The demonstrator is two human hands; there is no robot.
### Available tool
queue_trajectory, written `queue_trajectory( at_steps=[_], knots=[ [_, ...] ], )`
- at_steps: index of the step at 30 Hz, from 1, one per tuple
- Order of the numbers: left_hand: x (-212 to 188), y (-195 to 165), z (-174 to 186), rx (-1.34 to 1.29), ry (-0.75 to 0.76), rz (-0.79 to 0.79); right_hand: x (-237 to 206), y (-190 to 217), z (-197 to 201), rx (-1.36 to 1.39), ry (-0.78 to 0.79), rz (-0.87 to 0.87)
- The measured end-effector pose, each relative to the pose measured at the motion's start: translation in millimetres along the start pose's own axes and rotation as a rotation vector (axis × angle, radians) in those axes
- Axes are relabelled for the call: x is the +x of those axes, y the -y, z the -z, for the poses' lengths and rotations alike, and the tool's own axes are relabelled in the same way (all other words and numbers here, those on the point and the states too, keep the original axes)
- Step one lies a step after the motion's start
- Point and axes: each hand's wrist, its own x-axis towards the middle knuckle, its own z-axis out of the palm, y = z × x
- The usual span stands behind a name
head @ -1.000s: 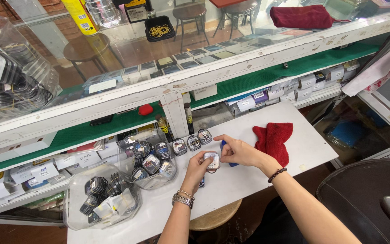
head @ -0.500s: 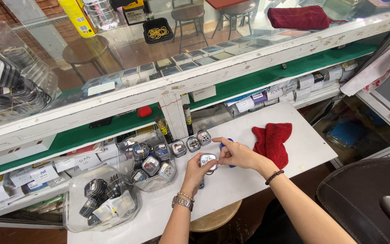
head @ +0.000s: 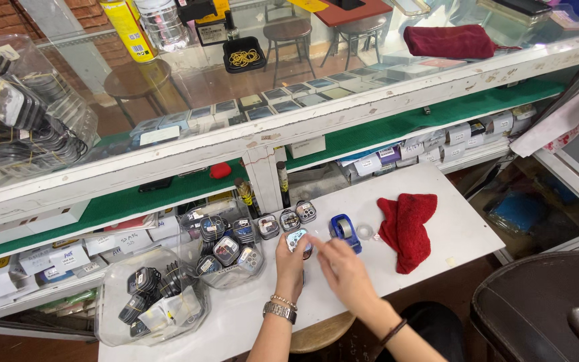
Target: The person sits at a shop counter and applies tape from a blue tape dispenser around small round containers, working through them one at a time and setting finished pieces in a row on the counter. They occasionally reposition items and reach into a bin of similar pieces to continue.
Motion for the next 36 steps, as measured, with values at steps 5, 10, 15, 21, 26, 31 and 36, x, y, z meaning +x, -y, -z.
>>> queue_trajectory(
  at_steps=[5,10,15,21,26,31,36],
  knots=[
    [-7.1,-6.0,-7.8,-0.012,-0.090,0.031,-6.5,4.5,-17.3,-0.146,0.069,-0.035],
    [-12.4,-17.5,-11.1,-0.075,0.005,0.062,-6.3,-17.4,-33.0,0.177,0.004,-0.175],
    [-12.0,-17.6,-12.4,-0.075,0.030,0.017,-8.6,-39.4,-56.1,0.806,-0.014,-0.518],
    [-13.8,-15.6,-3.6,-0.137,0.020,0.074,-18.5,-50.5,-80.4,1.310,0.065,-0.661],
    [-10.3,-11.0,19.0,-0.133,-0.040,0.115,-21.7,-61.2,-90.7,0.786,0.314,-0.533],
    [-7.2,-17.5,39.3,0.414,0.063,0.068,4.5,-77.2,-64.6,0.319,0.110,-0.321],
    [-10.0,-18.1,31.5,0.846,0.303,-0.003,34.8,-77.6,-49.2,0.306,0.422,-0.300]
  ],
)
